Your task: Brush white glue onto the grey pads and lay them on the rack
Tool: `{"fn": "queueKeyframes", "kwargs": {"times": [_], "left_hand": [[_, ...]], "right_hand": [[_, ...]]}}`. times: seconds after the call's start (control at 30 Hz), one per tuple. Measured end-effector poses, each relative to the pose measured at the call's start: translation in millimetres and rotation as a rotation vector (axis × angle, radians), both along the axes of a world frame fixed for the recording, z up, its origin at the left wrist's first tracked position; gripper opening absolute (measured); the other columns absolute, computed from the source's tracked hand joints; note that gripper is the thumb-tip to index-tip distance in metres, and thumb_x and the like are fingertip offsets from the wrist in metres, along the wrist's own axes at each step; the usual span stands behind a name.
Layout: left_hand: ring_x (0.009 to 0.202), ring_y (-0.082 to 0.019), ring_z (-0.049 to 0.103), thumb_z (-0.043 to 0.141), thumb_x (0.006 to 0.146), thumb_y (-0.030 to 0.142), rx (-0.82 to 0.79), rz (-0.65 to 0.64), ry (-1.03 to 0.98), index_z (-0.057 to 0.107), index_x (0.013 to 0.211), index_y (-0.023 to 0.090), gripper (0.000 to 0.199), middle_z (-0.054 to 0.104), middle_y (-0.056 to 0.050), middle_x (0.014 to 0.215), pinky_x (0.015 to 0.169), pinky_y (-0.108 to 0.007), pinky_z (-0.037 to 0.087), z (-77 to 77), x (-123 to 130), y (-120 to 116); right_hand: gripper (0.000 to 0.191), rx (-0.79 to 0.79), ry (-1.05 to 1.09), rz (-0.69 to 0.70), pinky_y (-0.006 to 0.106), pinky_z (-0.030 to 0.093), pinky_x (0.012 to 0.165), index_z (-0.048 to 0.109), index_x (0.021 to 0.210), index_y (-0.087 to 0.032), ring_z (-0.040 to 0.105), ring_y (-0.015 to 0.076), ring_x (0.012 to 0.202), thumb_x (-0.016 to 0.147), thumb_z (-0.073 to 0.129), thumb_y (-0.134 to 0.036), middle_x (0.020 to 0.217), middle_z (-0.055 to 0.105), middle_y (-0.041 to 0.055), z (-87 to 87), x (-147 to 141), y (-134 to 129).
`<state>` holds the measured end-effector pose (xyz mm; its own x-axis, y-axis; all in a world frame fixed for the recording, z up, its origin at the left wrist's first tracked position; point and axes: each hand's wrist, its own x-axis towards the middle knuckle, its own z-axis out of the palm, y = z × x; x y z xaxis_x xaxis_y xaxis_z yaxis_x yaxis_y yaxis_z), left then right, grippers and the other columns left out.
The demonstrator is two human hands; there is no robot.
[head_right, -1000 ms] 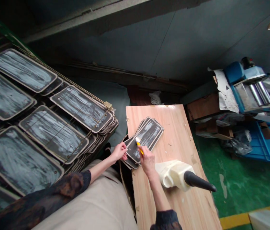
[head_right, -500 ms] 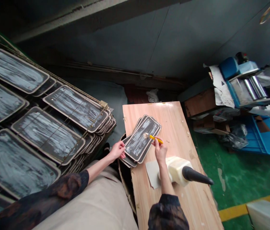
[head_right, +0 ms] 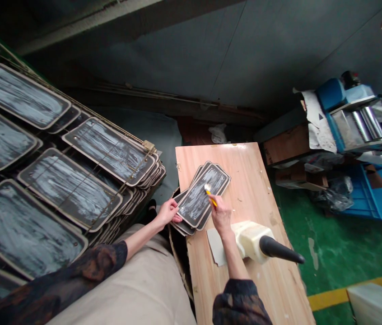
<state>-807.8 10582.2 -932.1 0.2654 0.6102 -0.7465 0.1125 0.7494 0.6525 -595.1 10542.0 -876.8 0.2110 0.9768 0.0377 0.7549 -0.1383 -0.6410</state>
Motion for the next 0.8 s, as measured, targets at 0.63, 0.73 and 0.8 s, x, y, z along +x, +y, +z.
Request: {"fn": "queueKeyframes", "kwargs": {"times": [0.63, 0.73, 0.8], "left_hand": [[0.049, -0.020, 0.067, 0.057, 0.083, 0.013, -0.015, 0.052, -0.038, 0.038, 0.077, 0.018, 0.021, 0.055, 0.004, 0.048, 0.043, -0.025, 0.056, -2.3, 0.0, -4.1], [0.049, -0.020, 0.068, 0.057, 0.083, 0.013, -0.016, 0.045, -0.037, 0.038, 0.077, 0.018, 0.020, 0.055, 0.004, 0.047, 0.043, -0.025, 0.056, -1.9, -0.3, -3.6], [0.049, -0.020, 0.067, 0.057, 0.083, 0.013, -0.015, 0.035, -0.034, 0.038, 0.077, 0.018, 0.021, 0.055, 0.004, 0.047, 0.044, -0.025, 0.056, -1.7, -0.4, -3.1]], "right_hand": [[0.025, -0.127, 0.032, -0.031, 0.032, 0.049, 0.071, 0.060, 0.109, -0.025, 0.065, 0.0217, 0.082, 0.096, 0.042, -0.036, 0.094, 0.067, 0.0056, 18.8, -53.0, -84.1], [0.023, -0.150, 0.107, -0.052, 0.032, 0.050, 0.071, 0.059, 0.108, -0.025, 0.066, 0.0217, 0.082, 0.096, 0.041, -0.035, 0.093, 0.067, 0.0053, 24.7, -67.9, -93.6], [0.023, -0.167, 0.162, -0.059, 0.032, 0.051, 0.072, 0.059, 0.106, -0.025, 0.066, 0.0215, 0.082, 0.096, 0.041, -0.035, 0.093, 0.067, 0.0051, 26.6, -73.9, -93.0]]}}
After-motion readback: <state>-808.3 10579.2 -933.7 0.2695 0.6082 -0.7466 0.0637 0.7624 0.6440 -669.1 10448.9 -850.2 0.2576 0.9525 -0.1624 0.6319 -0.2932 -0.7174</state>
